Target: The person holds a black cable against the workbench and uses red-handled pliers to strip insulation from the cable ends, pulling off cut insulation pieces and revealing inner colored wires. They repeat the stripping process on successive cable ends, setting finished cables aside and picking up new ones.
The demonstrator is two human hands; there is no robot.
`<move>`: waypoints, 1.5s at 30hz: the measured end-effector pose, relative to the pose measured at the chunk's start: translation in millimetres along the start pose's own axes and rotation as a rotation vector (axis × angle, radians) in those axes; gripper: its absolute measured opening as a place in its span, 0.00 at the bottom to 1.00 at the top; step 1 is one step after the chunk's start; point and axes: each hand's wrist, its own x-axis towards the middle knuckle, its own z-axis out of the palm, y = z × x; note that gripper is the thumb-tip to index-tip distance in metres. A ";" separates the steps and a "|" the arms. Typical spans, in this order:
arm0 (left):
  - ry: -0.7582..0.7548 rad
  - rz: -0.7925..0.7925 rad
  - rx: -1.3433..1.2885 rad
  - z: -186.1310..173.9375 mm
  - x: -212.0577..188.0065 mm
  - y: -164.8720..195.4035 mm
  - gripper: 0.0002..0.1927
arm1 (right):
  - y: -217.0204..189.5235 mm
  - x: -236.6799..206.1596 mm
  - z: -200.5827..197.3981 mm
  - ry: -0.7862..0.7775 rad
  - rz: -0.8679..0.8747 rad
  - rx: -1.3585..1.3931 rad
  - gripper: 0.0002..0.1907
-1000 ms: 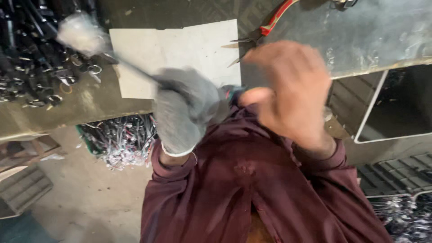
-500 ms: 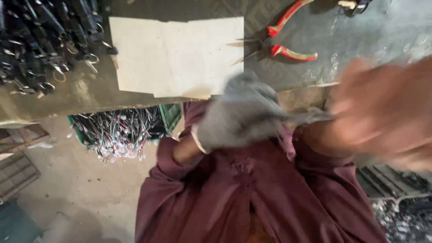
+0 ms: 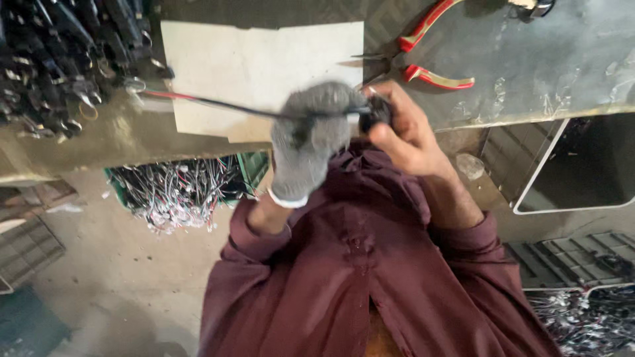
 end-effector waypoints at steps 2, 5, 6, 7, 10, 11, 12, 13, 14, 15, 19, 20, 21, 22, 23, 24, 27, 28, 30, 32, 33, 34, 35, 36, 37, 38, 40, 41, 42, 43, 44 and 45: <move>0.018 -0.097 -0.070 -2.2 -7.4 -4.0 0.15 | -7.4 2.8 -4.4 -0.012 -0.036 0.076 0.25; 0.039 0.040 0.410 -14.3 -13.3 -1.3 0.17 | -28.5 15.3 1.9 -0.061 -0.126 -0.128 0.21; 0.036 0.134 0.636 -17.6 -13.1 1.3 0.17 | -34.1 19.0 5.4 -0.070 -0.174 -0.249 0.18; 0.026 0.153 0.657 -18.3 -12.7 3.7 0.16 | -38.5 22.3 7.7 -0.049 -0.220 -0.381 0.17; -0.028 0.205 0.735 -12.2 -6.2 11.3 0.14 | -42.6 25.4 11.5 0.008 -0.315 -0.637 0.18; -0.056 0.220 0.771 -9.1 -2.7 13.8 0.15 | -41.3 24.6 11.8 0.017 -0.323 -0.626 0.19; -0.085 0.234 0.805 -6.1 0.9 15.9 0.15 | -39.8 23.3 11.8 0.027 -0.328 -0.617 0.19; -0.150 0.250 0.858 -4.0 4.7 17.9 0.14 | -38.2 21.2 12.5 0.043 -0.335 -0.601 0.18; -0.215 0.272 0.910 -3.4 9.4 19.1 0.13 | -36.8 19.4 13.6 0.059 -0.346 -0.590 0.16; -0.279 0.291 0.963 -3.0 12.8 20.0 0.12 | -35.6 17.3 15.3 0.074 -0.356 -0.574 0.15; -0.245 0.199 0.930 -2.1 17.4 17.9 0.15 | -32.8 12.9 24.7 0.151 -0.286 -0.512 0.15; -0.229 0.252 0.909 -0.2 16.6 15.9 0.14 | -32.0 12.7 26.1 0.164 -0.277 -0.479 0.16; -0.212 0.306 0.887 2.1 15.0 14.0 0.14 | -31.2 12.8 26.4 0.174 -0.269 -0.446 0.17; -0.228 0.266 0.906 4.6 13.2 12.2 0.15 | -30.1 12.9 25.7 0.183 -0.193 -0.327 0.19; -0.248 0.228 0.922 7.2 11.4 10.2 0.15 | -29.1 13.0 24.1 0.191 -0.120 -0.210 0.20; -0.271 0.193 0.938 8.6 10.6 8.2 0.16 | -28.2 12.9 21.8 0.198 -0.049 -0.094 0.21; -0.061 0.467 1.032 6.5 11.9 1.0 0.28 | -27.5 11.3 14.5 0.110 0.027 -0.145 0.18; -0.199 0.239 1.019 2.8 13.7 -1.8 0.24 | -28.2 10.9 13.4 0.095 0.049 -0.182 0.18; -0.466 -0.205 0.964 -6.6 16.6 -7.7 0.17 | -30.3 11.3 13.3 0.053 0.083 -0.255 0.17; -0.447 0.156 0.909 -13.9 13.8 -12.3 0.22 | -33.0 14.2 15.2 0.012 -0.052 -0.199 0.17; -0.450 0.327 0.868 -15.9 12.3 -14.5 0.26 | -34.3 16.3 15.9 -0.001 -0.113 -0.167 0.17; -0.426 0.309 0.873 -17.3 10.7 -15.5 0.25 | -34.8 18.9 16.5 0.014 -0.033 -0.219 0.17; -0.403 0.303 0.879 -18.4 9.7 -15.2 0.25 | -35.1 21.3 15.7 0.026 0.036 -0.274 0.17; -0.383 0.294 0.886 -18.9 9.5 -13.9 0.25 | -34.3 23.5 14.5 0.038 0.107 -0.326 0.18; -0.430 0.285 0.827 -19.7 8.6 -9.9 0.19 | -32.9 24.3 12.4 -0.106 0.138 -0.280 0.17; -0.481 0.280 0.766 -20.7 8.7 -4.5 0.13 | -30.3 24.3 9.5 -0.246 0.163 -0.239 0.16; -0.564 0.264 0.645 -22.2 11.4 7.2 0.10 | -21.1 19.8 5.1 -0.442 0.146 -0.047 0.18; -0.583 0.253 0.584 -22.1 11.4 13.0 0.13 | -14.3 15.9 4.7 -0.506 0.112 0.106 0.22; -0.609 0.255 0.525 -21.3 11.4 17.2 0.16 | -6.5 10.8 4.9 -0.568 0.068 0.249 0.27; -0.591 0.270 0.528 -19.6 11.7 19.1 0.14 | 2.5 6.4 5.8 -0.506 0.095 0.301 0.30; -0.569 0.278 0.529 -16.9 10.8 18.7 0.11 | 12.1 1.6 9.3 -0.443 0.128 0.357 0.33; -0.543 0.284 0.532 -13.7 9.4 16.3 0.09 | 21.4 -2.5 12.4 -0.383 0.162 0.417 0.37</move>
